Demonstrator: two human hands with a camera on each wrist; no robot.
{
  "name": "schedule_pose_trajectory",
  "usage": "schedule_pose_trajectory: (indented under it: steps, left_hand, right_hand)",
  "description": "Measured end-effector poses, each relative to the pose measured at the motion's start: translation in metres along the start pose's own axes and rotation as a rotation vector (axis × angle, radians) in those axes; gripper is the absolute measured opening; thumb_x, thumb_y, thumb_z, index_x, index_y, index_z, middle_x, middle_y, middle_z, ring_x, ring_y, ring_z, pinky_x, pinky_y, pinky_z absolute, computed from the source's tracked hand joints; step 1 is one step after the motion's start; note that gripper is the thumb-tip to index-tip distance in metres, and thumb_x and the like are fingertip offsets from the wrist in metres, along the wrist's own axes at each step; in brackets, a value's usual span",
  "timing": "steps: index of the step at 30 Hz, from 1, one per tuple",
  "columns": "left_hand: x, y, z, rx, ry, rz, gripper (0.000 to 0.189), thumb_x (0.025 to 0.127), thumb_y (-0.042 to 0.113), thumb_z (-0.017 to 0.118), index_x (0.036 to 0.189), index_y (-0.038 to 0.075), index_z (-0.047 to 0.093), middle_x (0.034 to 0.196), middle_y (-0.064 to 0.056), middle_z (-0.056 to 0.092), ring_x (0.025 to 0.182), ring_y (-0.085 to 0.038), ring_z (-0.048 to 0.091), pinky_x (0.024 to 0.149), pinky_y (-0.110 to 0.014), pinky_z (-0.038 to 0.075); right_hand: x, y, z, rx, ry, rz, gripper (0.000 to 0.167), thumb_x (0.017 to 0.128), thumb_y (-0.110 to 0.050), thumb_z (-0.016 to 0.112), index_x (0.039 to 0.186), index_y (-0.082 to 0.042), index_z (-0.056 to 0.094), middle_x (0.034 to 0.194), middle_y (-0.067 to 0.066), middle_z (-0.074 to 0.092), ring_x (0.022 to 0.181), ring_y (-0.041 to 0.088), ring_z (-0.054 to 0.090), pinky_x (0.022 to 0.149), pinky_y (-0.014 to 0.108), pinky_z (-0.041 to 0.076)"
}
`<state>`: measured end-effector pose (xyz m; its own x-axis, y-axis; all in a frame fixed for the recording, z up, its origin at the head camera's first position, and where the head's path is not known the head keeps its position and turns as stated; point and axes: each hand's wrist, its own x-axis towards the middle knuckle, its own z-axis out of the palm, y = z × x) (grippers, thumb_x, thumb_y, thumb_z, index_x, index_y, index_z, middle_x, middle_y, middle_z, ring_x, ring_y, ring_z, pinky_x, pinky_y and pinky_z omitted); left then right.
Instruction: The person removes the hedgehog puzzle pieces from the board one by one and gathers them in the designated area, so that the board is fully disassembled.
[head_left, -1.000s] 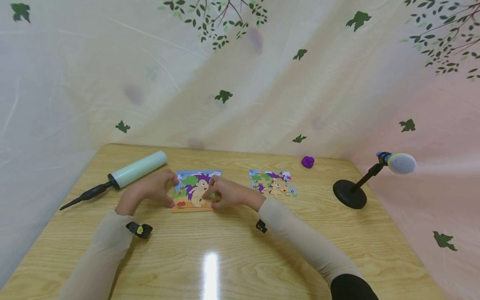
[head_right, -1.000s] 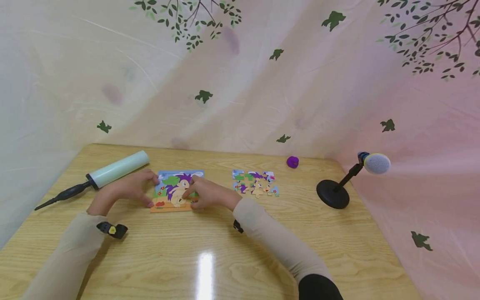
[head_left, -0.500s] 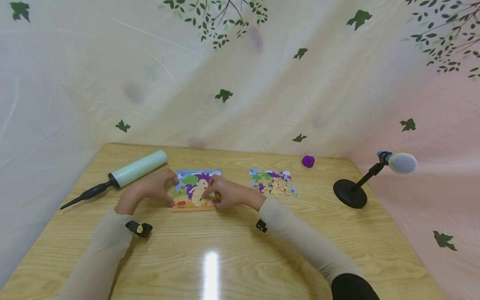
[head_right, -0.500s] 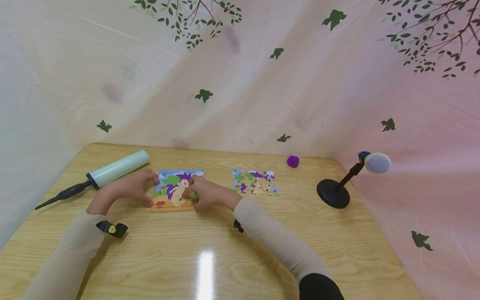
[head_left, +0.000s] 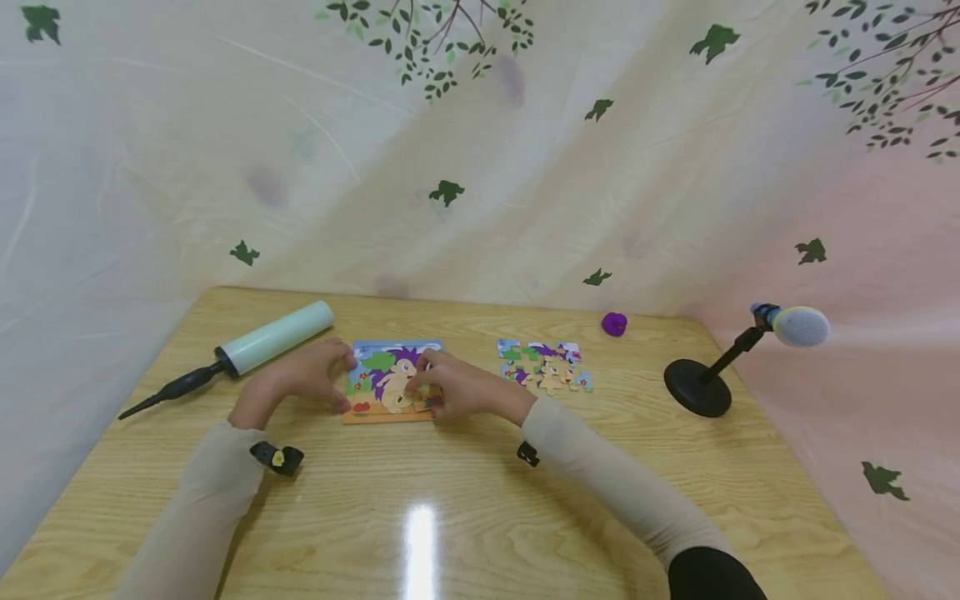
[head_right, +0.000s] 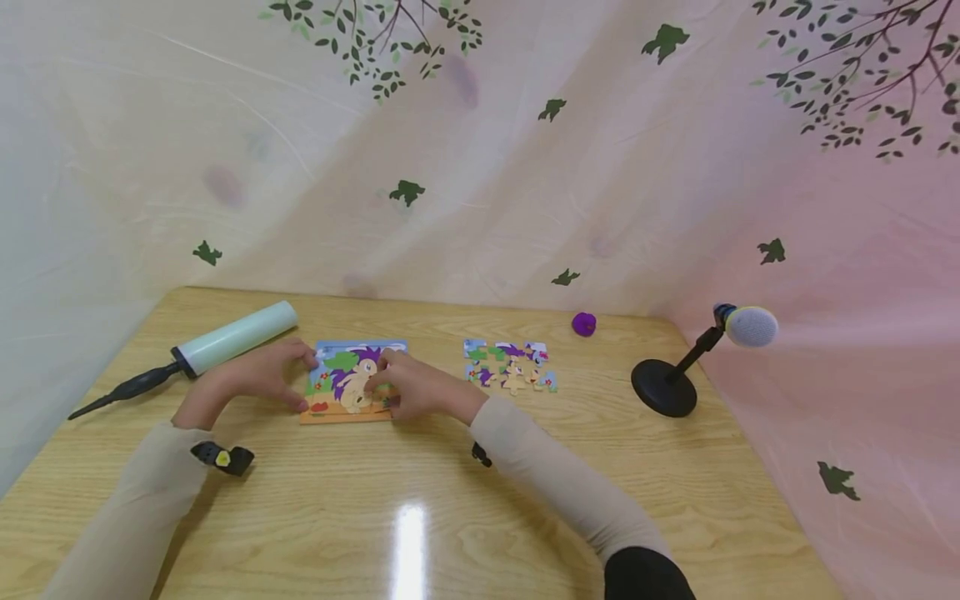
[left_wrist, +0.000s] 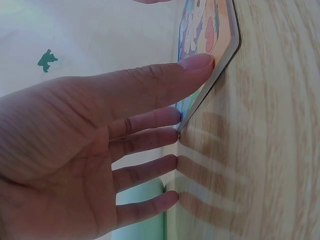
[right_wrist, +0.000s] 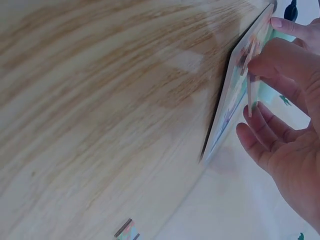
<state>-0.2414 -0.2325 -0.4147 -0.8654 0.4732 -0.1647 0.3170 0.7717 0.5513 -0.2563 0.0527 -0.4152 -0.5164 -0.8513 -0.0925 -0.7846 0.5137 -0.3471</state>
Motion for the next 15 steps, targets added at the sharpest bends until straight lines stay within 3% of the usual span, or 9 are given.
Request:
schedule_pose_trajectory:
  steps: [7,15]
  left_hand:
    - [0.000,-0.001,0.000,0.004,0.007,0.002,0.058,0.073,0.022,0.091,0.117,-0.002,0.063,0.128,-0.022,0.060,0.123,-0.042,0.054,0.113,-0.063,0.039]
    - [-0.001,0.001,0.001,0.021,0.005,-0.009,0.057,0.074,0.023,0.091,0.117,-0.001,0.063,0.128,-0.021,0.061,0.122,-0.041,0.054,0.113,-0.063,0.040]
  right_hand:
    - [-0.006,-0.002,-0.002,-0.120,0.082,-0.024,0.047,0.081,-0.011,0.078,0.128,-0.015,0.070,0.131,0.009,0.061,0.109,0.020,0.054,0.091,0.029,0.050]
    - [-0.025,0.007,-0.004,-0.149,0.184,-0.101,0.044,0.082,-0.014,0.078,0.125,-0.012,0.071,0.125,0.007,0.066,0.114,0.023,0.057,0.102,0.040,0.049]
